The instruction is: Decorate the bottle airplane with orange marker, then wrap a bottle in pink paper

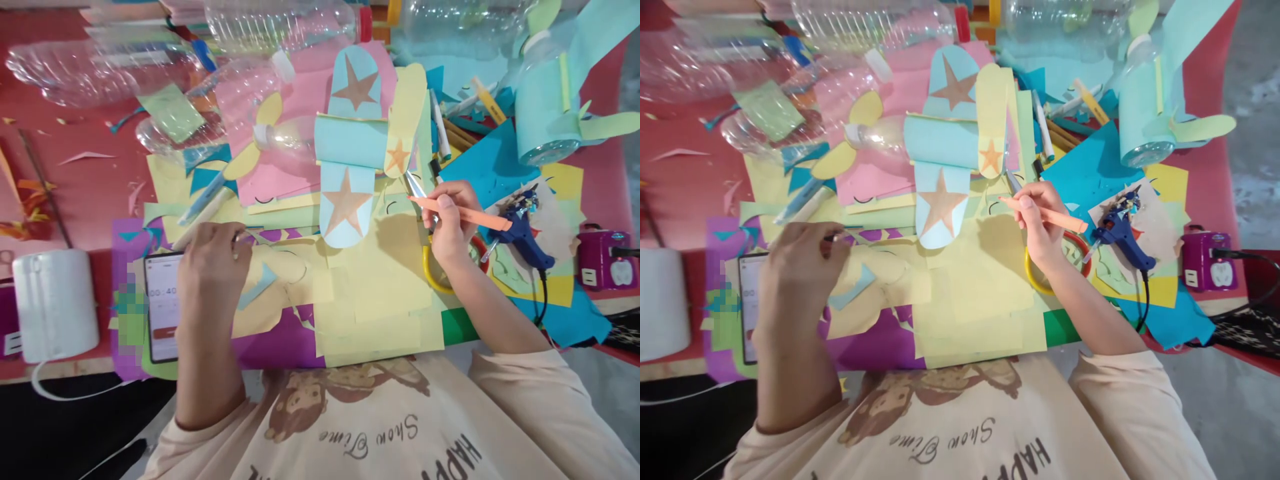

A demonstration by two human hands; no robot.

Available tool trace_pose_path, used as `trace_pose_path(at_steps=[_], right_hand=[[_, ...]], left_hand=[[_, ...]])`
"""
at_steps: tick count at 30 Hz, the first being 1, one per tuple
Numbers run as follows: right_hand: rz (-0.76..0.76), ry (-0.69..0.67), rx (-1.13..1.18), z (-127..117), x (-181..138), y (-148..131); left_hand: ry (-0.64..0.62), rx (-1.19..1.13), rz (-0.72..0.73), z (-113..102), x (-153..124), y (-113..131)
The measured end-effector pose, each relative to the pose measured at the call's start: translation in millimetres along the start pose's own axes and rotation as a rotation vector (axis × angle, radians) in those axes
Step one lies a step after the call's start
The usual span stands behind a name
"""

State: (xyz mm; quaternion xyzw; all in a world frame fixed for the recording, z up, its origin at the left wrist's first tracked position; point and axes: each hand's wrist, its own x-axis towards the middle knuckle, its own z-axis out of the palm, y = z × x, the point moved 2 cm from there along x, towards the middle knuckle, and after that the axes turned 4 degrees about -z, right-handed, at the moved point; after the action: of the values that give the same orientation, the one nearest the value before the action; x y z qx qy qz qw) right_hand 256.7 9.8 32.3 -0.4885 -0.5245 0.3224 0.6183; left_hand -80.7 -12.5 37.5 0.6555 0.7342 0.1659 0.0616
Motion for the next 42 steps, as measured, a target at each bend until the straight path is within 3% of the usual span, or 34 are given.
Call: trace_pose_path(at_steps=[4,7,10,15,19,24,27,30,37,42], right_hand=[[0.020,-0.056,0.009,1,-1,-3],[0.009,-0.095,-0.003,3,-2,-6],[-0.016,-0.133,-0.009,5,-3,-7],[0.008,-0.171,0.067,7,-3,-11],[0.151,-0.262,0.221,10,-6,-16],[0.419,-0.357,0.355,18,-15,-20],[0.522,-0.379,0.395,24,-22,-19],[0.570,-0.379,0.411,27,-25,-17],[0.565,-0.399,0.452,29,-27,-17],[0.558,-0.490,0.452,29,-30,-15]], left_hand=[[-0.028,-0.002,0.100,2,-1,3],[0.036,-0.065,0.149,-3,1,12],[0.102,-0.224,0.217,-12,3,34],[0.001,-0.570,0.250,-9,9,76],[-0.236,-0.846,0.133,17,12,91],[-0.315,-1.340,-0.078,41,8,93],[-0.417,-1.514,-0.171,46,4,93],[-0.485,-1.552,-0.188,47,1,94],[-0.498,-1.396,-0.154,41,-5,96],[-0.501,-1.344,0.027,39,-8,100]])
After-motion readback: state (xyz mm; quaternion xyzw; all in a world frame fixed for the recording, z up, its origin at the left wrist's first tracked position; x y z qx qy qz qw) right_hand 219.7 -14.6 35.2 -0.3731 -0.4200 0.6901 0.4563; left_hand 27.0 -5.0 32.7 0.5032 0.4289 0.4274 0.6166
